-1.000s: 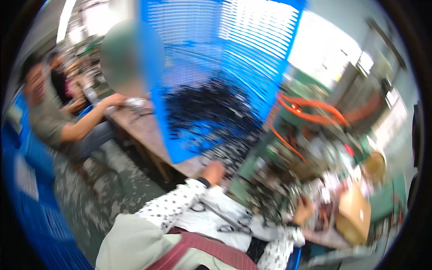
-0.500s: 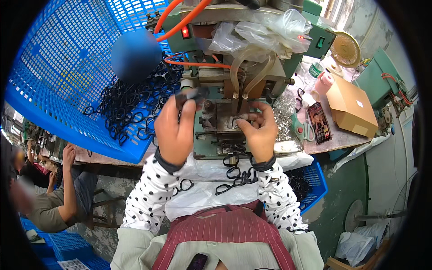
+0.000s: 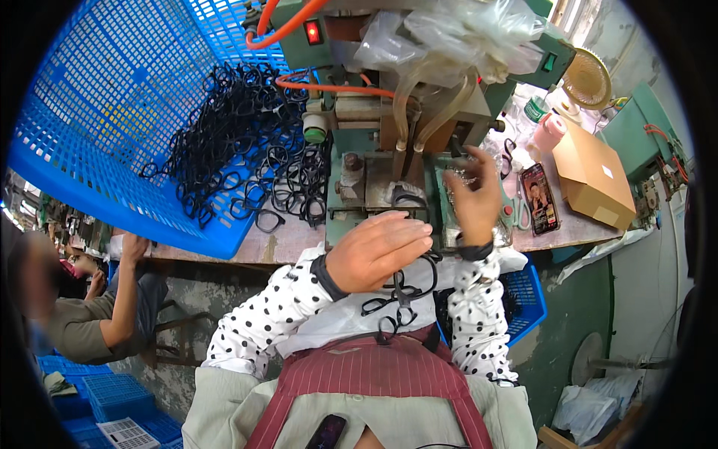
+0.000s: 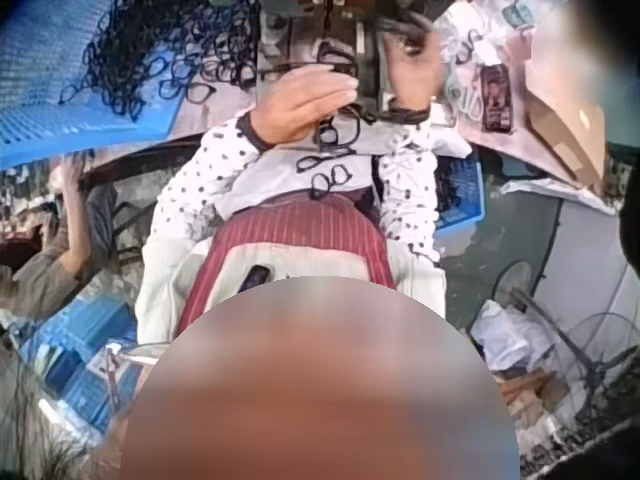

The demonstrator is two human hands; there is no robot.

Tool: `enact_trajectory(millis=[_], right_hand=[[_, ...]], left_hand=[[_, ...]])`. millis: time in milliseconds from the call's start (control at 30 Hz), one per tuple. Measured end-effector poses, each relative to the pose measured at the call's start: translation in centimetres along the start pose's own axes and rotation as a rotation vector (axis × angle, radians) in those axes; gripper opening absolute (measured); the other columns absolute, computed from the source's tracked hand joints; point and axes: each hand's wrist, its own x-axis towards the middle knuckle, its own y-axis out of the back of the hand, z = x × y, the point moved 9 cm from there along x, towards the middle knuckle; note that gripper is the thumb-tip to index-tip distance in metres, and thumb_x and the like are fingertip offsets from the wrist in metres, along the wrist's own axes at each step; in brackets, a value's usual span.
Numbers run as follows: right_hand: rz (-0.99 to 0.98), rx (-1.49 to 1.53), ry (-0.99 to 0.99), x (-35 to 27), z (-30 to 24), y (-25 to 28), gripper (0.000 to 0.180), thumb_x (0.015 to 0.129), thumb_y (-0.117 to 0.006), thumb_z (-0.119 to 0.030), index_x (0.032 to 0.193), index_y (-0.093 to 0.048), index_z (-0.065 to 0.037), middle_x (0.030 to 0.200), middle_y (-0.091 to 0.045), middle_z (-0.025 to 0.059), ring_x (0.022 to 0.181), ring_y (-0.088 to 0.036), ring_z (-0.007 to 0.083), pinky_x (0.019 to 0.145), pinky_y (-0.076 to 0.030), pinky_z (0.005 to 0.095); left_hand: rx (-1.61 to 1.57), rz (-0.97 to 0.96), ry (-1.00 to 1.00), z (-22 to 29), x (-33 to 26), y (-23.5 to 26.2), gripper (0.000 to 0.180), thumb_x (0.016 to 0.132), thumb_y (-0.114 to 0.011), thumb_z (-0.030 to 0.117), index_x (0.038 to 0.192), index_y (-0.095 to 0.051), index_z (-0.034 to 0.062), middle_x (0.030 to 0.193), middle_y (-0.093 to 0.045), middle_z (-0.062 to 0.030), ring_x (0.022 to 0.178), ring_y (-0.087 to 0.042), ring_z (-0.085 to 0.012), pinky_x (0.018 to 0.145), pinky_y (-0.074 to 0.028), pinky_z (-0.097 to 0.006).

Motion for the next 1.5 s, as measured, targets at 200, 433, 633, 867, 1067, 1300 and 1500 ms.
enact_trajectory(millis=[200, 433, 633, 867, 1067, 1300, 1500], right_hand=[[-0.072, -0.392, -0.186, -1.0, 12.5, 4.0, 0.028, 0.076, -0.075, -0.02, 0.101, -0.067, -0.011, 0.091, -0.067, 0.0112, 0.087, -0.062, 0.0306, 0.075, -0.047, 0.0412], [-0.075, -0.536, 0.255, -2.6, 8.8, 1.7, 0.013, 0.071, -0.075, -0.016, 0.081, -0.07, -0.009, 0.105, -0.065, 0.0079, 0.101, -0.055, 0.0306, 0.089, -0.042, 0.0401], [0.035, -0.291, 0.078, -3.3, 9.1, 3.5, 0.01, 0.084, -0.07, -0.012, 0.092, -0.073, -0.008, 0.084, -0.068, 0.0056, 0.082, -0.057, 0.0213, 0.072, -0.046, 0.0318], [0.137, -0.157, -0.125, -3.9, 11.3, 3.9, 0.012, 0.087, -0.07, -0.013, 0.091, -0.07, -0.002, 0.069, -0.066, 0.005, 0.062, -0.058, 0.0079, 0.058, -0.046, 0.0247], [0.202, -0.058, -0.126, -4.0, 11.8, 4.5, 0.013, 0.084, -0.072, -0.013, 0.09, -0.071, -0.001, 0.073, -0.068, 0.0034, 0.065, -0.059, 0.0076, 0.063, -0.049, 0.0239], [0.269, -0.148, -0.212, -3.6, 12.8, 6.2, 0.011, 0.083, -0.072, -0.012, 0.084, -0.068, -0.002, 0.07, -0.065, 0.0018, 0.063, -0.058, 0.0082, 0.061, -0.047, 0.0248], [0.214, -0.05, -0.07, -2.7, 7.5, 3.6, 0.011, 0.081, -0.07, -0.003, 0.092, -0.072, -0.002, 0.086, -0.072, 0.0096, 0.073, -0.066, 0.0145, 0.069, -0.051, 0.0264]], left_hand=[[-0.021, 0.013, -0.038, -0.7, -0.4, -0.5, 0.042, 0.079, -0.063, 0.0, 0.12, -0.061, 0.0024, 0.124, -0.061, -0.0149, 0.105, -0.062, -0.0277, 0.094, -0.049, -0.044], [-0.044, 0.072, -0.03, -0.9, -0.8, -0.9, 0.041, 0.082, -0.062, 0.002, 0.122, -0.059, 0.0035, 0.127, -0.06, -0.0132, 0.109, -0.061, -0.0272, 0.096, -0.048, -0.045], [0.228, -0.003, -0.028, 0.2, -0.7, -0.3, 0.037, 0.086, -0.063, 0.014, 0.123, -0.061, 0.0124, 0.131, -0.057, -0.006, 0.115, -0.057, -0.0219, 0.103, -0.039, -0.046], [0.623, -0.013, 0.538, -11.8, -12.1, 4.7, 0.021, 0.073, -0.062, 0.007, 0.091, -0.071, 0.0142, 0.105, -0.061, -0.003, 0.099, -0.055, -0.0248, 0.087, -0.04, -0.039], [0.669, -0.419, 0.376, -16.5, -16.2, 2.4, 0.013, 0.075, -0.063, 0.021, 0.084, -0.072, 0.0216, 0.141, -0.048, -0.0016, 0.122, -0.046, -0.0272, 0.101, -0.032, -0.044], [0.181, -0.079, 0.691, -17.8, -14.1, 7.2, 0.021, 0.086, -0.058, 0.007, 0.106, -0.065, 0.0104, 0.119, -0.064, -0.0071, 0.111, -0.057, -0.0279, 0.102, -0.033, -0.046], [0.026, 0.649, 0.999, -15.0, -16.1, 9.2, 0.015, 0.097, -0.054, 0.014, 0.101, -0.059, -0.0007, 0.084, -0.064, -0.0094, 0.071, -0.062, -0.0179, 0.066, -0.048, -0.029]])
